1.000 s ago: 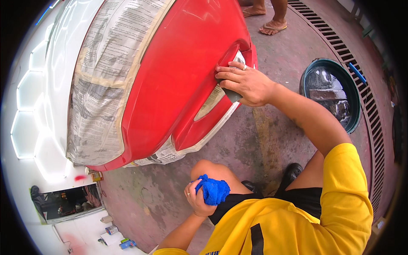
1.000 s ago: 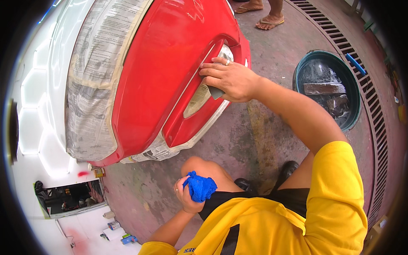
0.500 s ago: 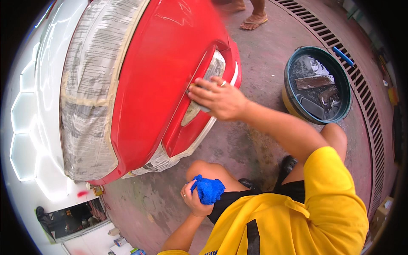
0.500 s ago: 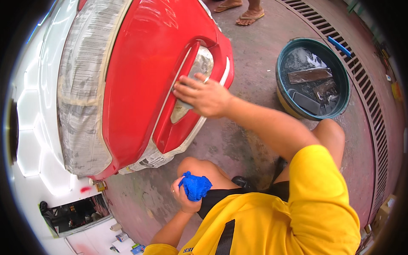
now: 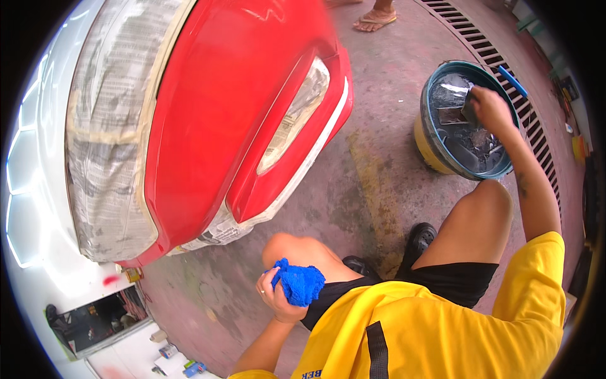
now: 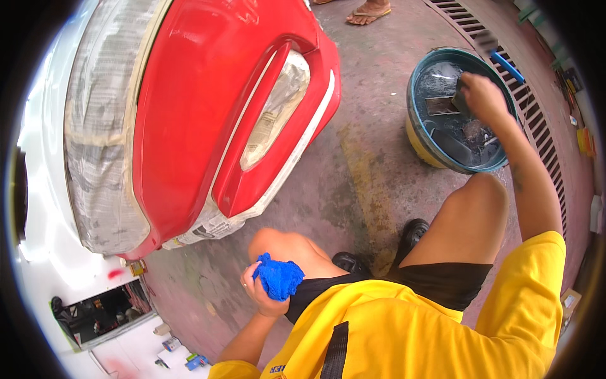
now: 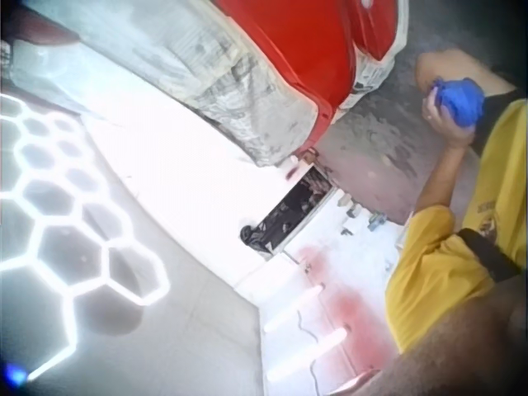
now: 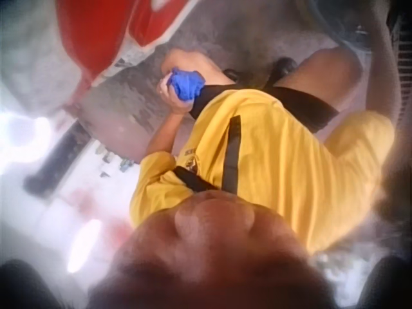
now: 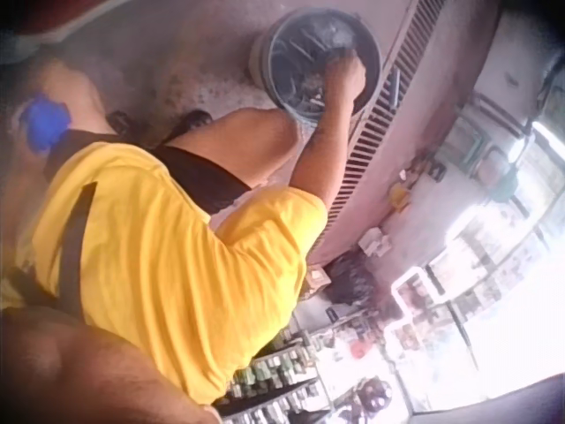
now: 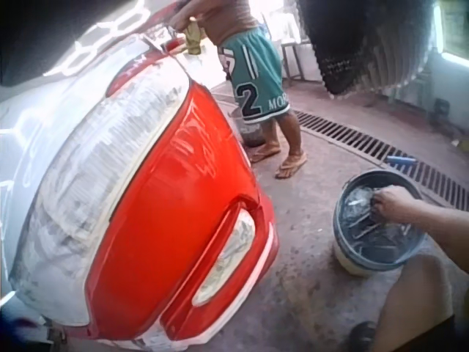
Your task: The person wipes the white hood of a red car with a blue cloth, then uses a sanding block to smooth the red bumper area. They repeatedly dip the sanding block into a bucket of water and wipe the surface with the cloth.
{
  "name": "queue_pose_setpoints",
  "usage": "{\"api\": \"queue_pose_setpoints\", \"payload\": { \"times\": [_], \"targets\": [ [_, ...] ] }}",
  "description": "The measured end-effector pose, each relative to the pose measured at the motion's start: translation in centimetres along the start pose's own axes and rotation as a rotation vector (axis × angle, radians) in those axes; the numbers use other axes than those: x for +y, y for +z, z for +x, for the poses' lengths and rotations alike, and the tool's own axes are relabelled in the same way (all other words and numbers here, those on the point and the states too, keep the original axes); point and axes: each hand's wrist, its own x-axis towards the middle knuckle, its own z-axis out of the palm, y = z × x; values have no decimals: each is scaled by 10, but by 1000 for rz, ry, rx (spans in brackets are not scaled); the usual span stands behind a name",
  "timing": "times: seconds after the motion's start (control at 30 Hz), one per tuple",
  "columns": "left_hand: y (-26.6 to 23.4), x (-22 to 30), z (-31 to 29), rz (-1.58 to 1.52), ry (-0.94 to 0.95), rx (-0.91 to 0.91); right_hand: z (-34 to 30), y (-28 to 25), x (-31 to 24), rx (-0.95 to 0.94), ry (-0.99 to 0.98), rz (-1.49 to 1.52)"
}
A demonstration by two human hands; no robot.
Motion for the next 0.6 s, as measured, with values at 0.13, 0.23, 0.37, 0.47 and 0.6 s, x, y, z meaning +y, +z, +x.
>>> {"api": "queue_pose_setpoints", "payload": {
  "times": [0.13,0.23,0.37,0.47,0.6],
  "targets": [
    [0,0,4,21,18,-24,-21,34,-2,-175,37,95],
    [2,-2,-1,7,6,3,-22,18,3,-190,1,211],
    [3,-1,-2,24,-48,0,-39,-47,27,-143,65,275],
    [-1,0,-8,36,-76,2,-50,-95,36,116,97,529],
    [3,-3,-10,51,-76,-18,-67,-89,82,65,32,297]
  ]
}}
